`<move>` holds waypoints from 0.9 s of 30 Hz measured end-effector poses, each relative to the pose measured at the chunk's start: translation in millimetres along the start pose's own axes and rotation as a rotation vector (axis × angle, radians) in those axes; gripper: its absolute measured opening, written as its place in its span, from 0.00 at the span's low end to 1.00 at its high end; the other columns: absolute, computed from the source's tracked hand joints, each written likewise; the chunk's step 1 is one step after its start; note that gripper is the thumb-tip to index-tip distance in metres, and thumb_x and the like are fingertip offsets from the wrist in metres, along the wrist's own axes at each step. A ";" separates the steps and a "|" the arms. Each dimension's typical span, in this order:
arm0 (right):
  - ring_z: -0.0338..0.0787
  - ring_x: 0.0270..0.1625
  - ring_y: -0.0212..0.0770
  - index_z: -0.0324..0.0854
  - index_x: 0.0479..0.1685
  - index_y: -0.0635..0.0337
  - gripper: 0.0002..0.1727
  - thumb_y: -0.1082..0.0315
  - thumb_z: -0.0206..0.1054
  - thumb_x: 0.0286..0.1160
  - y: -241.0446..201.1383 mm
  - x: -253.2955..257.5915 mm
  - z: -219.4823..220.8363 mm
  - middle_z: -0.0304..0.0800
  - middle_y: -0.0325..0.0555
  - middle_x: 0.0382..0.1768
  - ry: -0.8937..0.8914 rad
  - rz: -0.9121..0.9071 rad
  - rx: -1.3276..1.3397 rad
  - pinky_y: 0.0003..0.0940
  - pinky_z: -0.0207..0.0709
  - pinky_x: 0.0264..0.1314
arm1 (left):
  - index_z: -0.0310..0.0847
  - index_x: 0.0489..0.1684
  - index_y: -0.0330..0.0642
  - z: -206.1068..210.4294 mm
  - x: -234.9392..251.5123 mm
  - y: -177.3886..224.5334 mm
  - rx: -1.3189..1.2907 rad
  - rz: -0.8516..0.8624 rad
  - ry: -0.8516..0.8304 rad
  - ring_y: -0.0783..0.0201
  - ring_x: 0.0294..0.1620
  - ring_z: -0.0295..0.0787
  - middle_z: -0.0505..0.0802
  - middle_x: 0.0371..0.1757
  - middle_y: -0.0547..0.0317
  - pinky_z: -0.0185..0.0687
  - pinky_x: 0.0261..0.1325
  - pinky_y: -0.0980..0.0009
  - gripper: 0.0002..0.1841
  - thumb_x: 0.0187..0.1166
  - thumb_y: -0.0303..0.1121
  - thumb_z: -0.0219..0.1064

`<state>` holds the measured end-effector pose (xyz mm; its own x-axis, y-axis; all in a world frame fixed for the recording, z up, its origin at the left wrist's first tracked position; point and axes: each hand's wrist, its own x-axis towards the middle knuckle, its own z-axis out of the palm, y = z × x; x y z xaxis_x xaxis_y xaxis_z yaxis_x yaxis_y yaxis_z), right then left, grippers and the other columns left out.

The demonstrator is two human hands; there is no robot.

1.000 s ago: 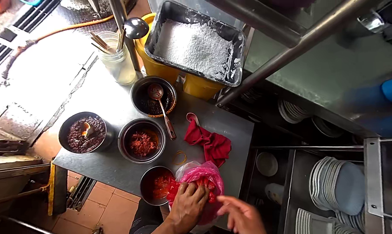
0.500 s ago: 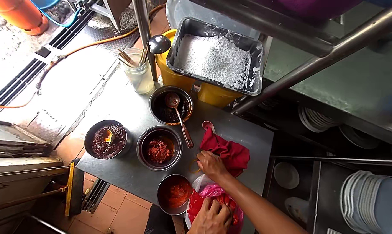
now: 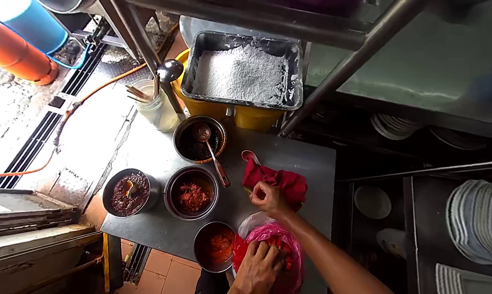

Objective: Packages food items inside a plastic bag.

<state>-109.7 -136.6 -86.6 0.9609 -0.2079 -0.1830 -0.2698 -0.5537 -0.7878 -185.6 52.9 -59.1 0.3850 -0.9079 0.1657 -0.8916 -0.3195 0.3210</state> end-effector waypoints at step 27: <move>0.92 0.42 0.32 0.74 0.79 0.53 0.26 0.67 0.62 0.79 6.2 -177.9 -35.9 0.94 0.37 0.44 0.078 0.405 0.289 0.31 0.87 0.51 | 0.90 0.51 0.44 2.4 10.4 -8.6 -0.153 0.035 0.004 0.56 0.48 0.92 0.95 0.47 0.57 0.87 0.51 0.58 0.13 0.80 0.33 0.59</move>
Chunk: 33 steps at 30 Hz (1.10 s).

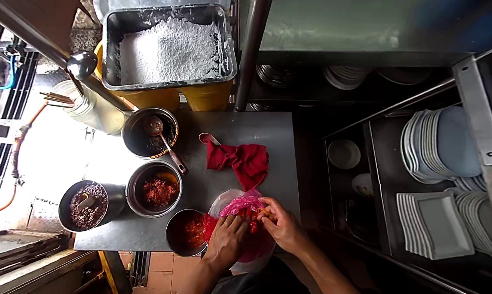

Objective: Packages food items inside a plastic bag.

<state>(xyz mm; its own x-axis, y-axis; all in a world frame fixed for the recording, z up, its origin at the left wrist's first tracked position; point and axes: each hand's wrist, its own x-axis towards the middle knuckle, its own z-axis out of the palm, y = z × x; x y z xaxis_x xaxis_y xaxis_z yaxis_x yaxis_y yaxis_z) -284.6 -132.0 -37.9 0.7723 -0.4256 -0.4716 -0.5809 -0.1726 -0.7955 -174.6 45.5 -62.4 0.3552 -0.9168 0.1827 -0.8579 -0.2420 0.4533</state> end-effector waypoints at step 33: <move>0.87 0.38 0.40 0.72 0.13 0.50 0.23 0.57 0.61 0.82 -20.0 -102.0 36.3 0.76 0.38 0.16 0.260 -0.788 -0.236 0.42 0.69 0.81 | 0.91 0.46 0.39 -29.0 40.2 -20.7 -0.639 -0.551 -0.290 0.68 0.45 0.91 0.95 0.41 0.57 0.86 0.57 0.67 0.13 0.83 0.40 0.66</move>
<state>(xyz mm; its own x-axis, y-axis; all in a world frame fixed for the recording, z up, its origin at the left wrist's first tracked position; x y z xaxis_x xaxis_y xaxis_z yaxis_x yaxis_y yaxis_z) -342.4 -52.9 12.3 0.9057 -0.2892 0.3098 0.0391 -0.6709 -0.7405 -131.8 22.9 -39.1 0.4737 -0.7879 -0.3934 -0.1917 -0.5282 0.8272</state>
